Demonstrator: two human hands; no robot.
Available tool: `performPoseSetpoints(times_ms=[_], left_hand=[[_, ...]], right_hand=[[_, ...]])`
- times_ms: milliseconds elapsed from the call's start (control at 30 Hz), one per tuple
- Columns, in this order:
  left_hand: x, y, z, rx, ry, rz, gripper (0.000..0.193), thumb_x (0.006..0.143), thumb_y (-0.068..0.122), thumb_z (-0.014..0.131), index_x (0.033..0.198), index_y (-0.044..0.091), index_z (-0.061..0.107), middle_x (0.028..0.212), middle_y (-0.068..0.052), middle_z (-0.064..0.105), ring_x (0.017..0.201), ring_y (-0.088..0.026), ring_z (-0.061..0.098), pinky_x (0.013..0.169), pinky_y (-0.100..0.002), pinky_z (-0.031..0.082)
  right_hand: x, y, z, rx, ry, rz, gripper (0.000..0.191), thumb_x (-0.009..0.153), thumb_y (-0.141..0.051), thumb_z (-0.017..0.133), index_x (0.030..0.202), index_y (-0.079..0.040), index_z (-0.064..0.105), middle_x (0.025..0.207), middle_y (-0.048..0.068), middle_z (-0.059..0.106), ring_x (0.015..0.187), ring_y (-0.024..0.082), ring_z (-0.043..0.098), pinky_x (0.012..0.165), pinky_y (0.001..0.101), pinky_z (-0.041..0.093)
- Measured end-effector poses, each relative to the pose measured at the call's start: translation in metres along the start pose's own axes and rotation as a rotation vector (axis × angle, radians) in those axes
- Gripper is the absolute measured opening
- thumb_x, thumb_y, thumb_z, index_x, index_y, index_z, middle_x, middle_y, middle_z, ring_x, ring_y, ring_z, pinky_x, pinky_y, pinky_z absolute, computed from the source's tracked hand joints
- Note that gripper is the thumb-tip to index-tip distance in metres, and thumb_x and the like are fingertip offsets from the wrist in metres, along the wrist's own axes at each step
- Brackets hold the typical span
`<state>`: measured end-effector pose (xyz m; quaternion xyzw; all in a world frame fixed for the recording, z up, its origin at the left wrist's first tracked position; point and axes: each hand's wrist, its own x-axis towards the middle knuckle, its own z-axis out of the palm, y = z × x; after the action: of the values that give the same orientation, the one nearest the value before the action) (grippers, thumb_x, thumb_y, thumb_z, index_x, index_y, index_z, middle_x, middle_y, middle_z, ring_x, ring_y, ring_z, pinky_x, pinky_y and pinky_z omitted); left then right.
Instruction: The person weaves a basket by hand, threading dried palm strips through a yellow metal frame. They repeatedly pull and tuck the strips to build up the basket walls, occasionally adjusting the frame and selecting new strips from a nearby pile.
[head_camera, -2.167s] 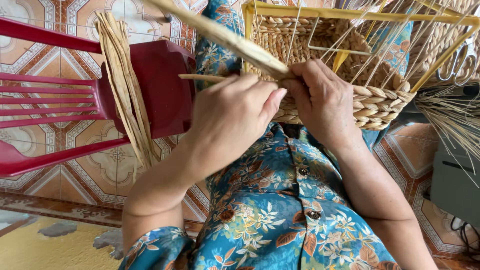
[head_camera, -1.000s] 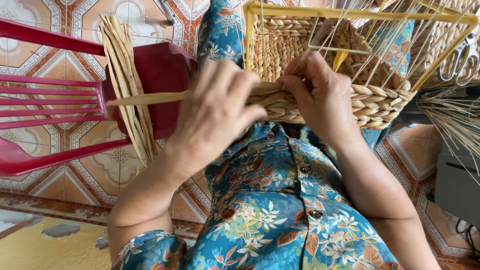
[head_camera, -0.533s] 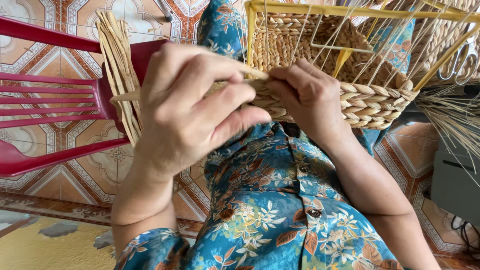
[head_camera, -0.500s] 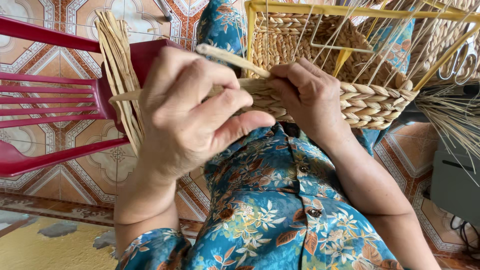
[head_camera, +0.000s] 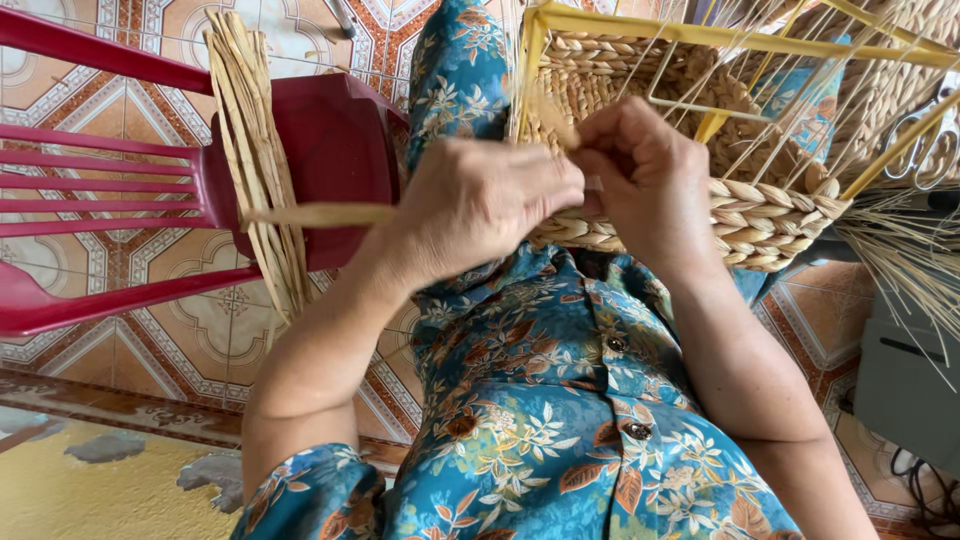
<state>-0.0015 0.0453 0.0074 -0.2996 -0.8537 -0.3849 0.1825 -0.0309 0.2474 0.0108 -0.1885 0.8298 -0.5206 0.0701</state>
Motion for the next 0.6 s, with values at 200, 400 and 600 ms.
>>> performPoseSetpoints(times_ms=[200, 400, 600], left_hand=[[-0.022, 0.021, -0.004, 0.211, -0.041, -0.432, 0.038, 0.101, 0.036, 0.064, 0.123, 0.005, 0.062, 0.07, -0.005, 0.071, 0.043, -0.017, 0.063, 0.034, -0.031, 0.049], [-0.035, 0.007, -0.029, 0.272, -0.1, -0.51, 0.029, 0.107, 0.038, 0.061, 0.097, 0.012, 0.063, 0.058, -0.003, 0.065, 0.05, -0.021, 0.066, 0.042, -0.037, 0.049], [-0.029, 0.005, -0.025, 0.309, -0.181, -0.595, 0.029, 0.104, 0.032, 0.06, 0.122, 0.01, 0.065, 0.074, -0.006, 0.063, 0.06, -0.02, 0.064, 0.052, -0.034, 0.055]], right_hand=[[-0.006, -0.009, 0.009, -0.358, -0.063, -0.195, 0.014, 0.101, 0.002, 0.071, 0.111, -0.007, 0.067, 0.091, 0.009, 0.076, 0.077, 0.013, 0.073, 0.064, 0.0294, 0.057], [-0.01, -0.006, 0.009, -0.168, 0.016, -0.146, 0.009, 0.108, 0.003, 0.067, 0.11, -0.002, 0.06, 0.088, 0.01, 0.071, 0.075, 0.015, 0.069, 0.063, 0.0281, 0.054], [-0.004, 0.004, 0.008, -0.091, 0.026, -0.138, 0.014, 0.105, 0.001, 0.07, 0.113, -0.002, 0.059, 0.09, 0.008, 0.075, 0.074, 0.009, 0.07, 0.061, 0.0241, 0.055]])
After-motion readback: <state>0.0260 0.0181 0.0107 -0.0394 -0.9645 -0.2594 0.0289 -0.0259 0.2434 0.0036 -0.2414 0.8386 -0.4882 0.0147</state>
